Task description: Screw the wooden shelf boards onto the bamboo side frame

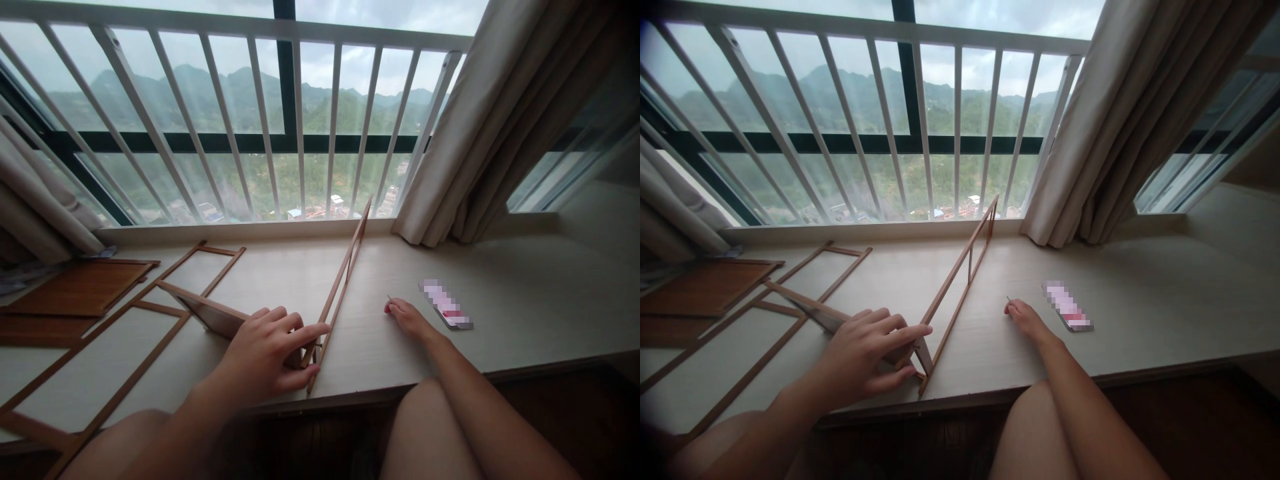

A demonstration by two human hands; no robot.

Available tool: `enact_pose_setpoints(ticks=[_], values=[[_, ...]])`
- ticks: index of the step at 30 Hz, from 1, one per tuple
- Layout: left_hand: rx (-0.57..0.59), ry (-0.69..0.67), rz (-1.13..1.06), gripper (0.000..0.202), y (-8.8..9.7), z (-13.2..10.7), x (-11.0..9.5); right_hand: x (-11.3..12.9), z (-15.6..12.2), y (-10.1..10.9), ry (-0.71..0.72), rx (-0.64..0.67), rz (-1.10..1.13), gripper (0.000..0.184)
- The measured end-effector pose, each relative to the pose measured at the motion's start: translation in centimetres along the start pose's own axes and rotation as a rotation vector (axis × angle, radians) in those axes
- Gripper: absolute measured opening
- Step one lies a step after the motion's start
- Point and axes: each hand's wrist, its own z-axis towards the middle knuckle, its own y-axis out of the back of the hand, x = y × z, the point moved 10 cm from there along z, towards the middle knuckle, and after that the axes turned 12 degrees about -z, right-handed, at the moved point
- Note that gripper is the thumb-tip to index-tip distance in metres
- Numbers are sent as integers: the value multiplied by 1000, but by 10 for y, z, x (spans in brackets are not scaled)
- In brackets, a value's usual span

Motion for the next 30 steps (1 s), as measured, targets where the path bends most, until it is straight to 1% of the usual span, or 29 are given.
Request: enact_pose_setpoints(ticks=[3, 7, 9, 12, 16, 21, 24, 26, 28, 30], values=[[1, 6, -10, 50, 0, 0, 1, 5, 2, -3, 20, 25, -8, 29], [4, 18, -27, 50, 0, 0, 2, 11, 3, -6, 36, 46, -9, 34], [4, 24, -27, 51, 0, 0, 2, 18, 1, -9, 58, 60, -3, 36], [3, 21, -21, 51, -1, -1, 2, 35, -5, -9, 108, 61, 4, 37], [-4, 23, -18, 51, -1, -1, 3, 62, -17, -2, 161, 15, 16, 44], [-3, 23, -11, 51, -2, -1, 3, 95, -31, 10, 200, -68, 33, 41], [-6, 17, -1, 51, -2, -2, 2, 121, -48, 16, 241, -117, 35, 33], [-8, 12, 1, 52, -2, -3, 2, 149, -68, 23, 343, -184, 78, 27], [-11, 6, 2, 52, -2, -3, 1, 178, -95, 31, 481, -269, 144, 20], [-20, 1, 6, 52, -1, -3, 0, 201, -124, 42, 573, -387, 192, 11]])
